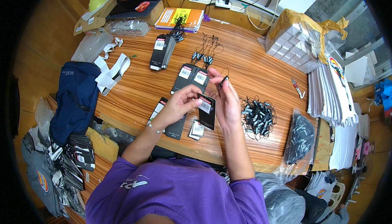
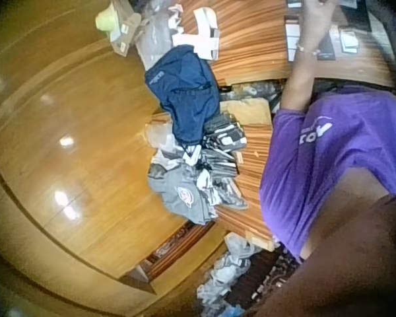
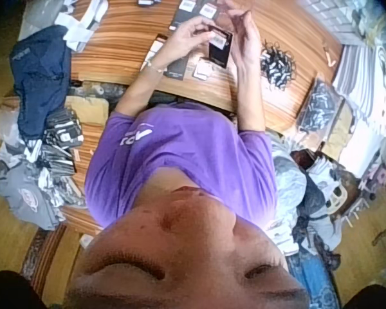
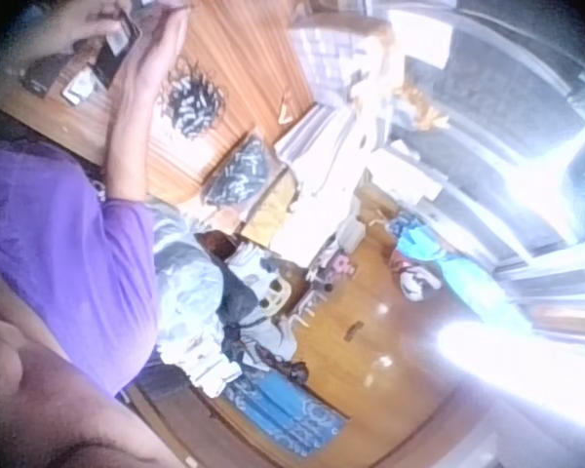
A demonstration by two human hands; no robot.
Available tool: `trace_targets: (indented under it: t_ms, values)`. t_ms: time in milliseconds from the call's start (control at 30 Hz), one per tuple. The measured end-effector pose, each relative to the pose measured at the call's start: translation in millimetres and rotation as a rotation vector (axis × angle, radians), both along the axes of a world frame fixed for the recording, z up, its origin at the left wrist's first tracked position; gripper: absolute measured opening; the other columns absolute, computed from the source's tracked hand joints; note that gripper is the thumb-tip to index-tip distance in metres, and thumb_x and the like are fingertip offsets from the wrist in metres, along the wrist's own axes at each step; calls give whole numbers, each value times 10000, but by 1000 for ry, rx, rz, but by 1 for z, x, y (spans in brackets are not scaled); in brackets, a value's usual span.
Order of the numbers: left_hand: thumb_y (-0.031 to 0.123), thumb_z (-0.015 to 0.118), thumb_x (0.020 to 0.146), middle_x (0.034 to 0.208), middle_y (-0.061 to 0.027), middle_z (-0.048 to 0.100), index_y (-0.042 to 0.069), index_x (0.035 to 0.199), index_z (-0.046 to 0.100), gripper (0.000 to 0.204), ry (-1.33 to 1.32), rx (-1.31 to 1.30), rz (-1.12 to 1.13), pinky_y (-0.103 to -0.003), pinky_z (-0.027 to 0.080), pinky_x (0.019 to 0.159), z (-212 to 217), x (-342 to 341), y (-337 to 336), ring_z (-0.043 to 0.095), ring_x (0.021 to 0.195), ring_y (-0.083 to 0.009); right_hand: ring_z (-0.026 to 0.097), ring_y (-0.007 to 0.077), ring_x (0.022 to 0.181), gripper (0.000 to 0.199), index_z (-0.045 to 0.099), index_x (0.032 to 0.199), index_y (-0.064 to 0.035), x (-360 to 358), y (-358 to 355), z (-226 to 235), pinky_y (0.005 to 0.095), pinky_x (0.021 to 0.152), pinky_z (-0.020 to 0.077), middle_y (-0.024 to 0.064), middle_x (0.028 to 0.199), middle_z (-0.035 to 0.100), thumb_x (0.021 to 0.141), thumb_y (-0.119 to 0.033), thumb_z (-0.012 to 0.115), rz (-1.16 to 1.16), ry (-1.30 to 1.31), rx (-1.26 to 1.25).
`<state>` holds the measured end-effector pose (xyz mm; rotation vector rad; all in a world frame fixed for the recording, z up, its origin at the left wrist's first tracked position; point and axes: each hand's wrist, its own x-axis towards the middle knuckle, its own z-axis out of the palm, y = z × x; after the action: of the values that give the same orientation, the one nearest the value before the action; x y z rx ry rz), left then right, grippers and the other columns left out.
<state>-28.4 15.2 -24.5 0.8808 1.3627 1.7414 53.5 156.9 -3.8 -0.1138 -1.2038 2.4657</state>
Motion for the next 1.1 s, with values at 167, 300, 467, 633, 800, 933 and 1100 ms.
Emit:
trace_targets:
  t_ms: [167,300,467,633,800,933,1100]
  values:
    - [22,523,873,888,-3,539,36,1129,470,262,28,74,111,-204,427,758,10,-5,-3,523,836,-54,367,235,1227,242,578,918,-65,-9,9,3,404,972,306,95,1266,476,924,-274,456,-62,3,6]
    - [-10,528,855,865,1,524,15,1185,493,333,115,-28,215,-180,447,757,21,-32,-8,548,841,-58,436,167,1132,199,563,867,-100,-38,36,17,401,891,313,43,1164,546,923,-259,458,-93,0,46]
    - [-16,538,844,836,-1,554,16,1132,531,290,211,-171,303,-180,471,685,-12,-86,-5,562,770,-63,472,124,1036,202,557,799,-140,-104,79,24,383,853,291,-11,1055,581,925,-251,444,-213,-120,254]
    - [-23,562,816,815,-14,582,31,1088,561,277,310,-346,296,-197,460,626,-20,-109,9,558,698,-78,475,96,924,232,570,771,-157,-161,113,14,348,790,306,-34,891,565,914,-289,445,-205,-289,450]
    - [12,568,799,919,-96,584,33,1044,587,247,548,-485,365,-282,476,724,-37,-113,19,581,811,-157,434,84,733,250,579,778,-143,-192,124,1,297,691,347,-44,735,476,915,-302,444,-96,-451,632]
    - [74,545,828,1113,-173,496,55,1188,498,363,625,-511,446,-345,396,911,-41,-97,17,501,1045,-284,370,97,517,273,628,772,-122,-212,134,-22,248,487,309,-33,597,463,913,-268,446,51,-563,686]
    - [118,492,876,1311,-241,372,-23,1321,283,512,417,-413,415,-365,278,1037,-44,-67,2,348,1247,-344,318,87,418,281,609,787,-95,-227,135,-46,254,391,264,-50,507,372,922,-253,421,114,-619,649]
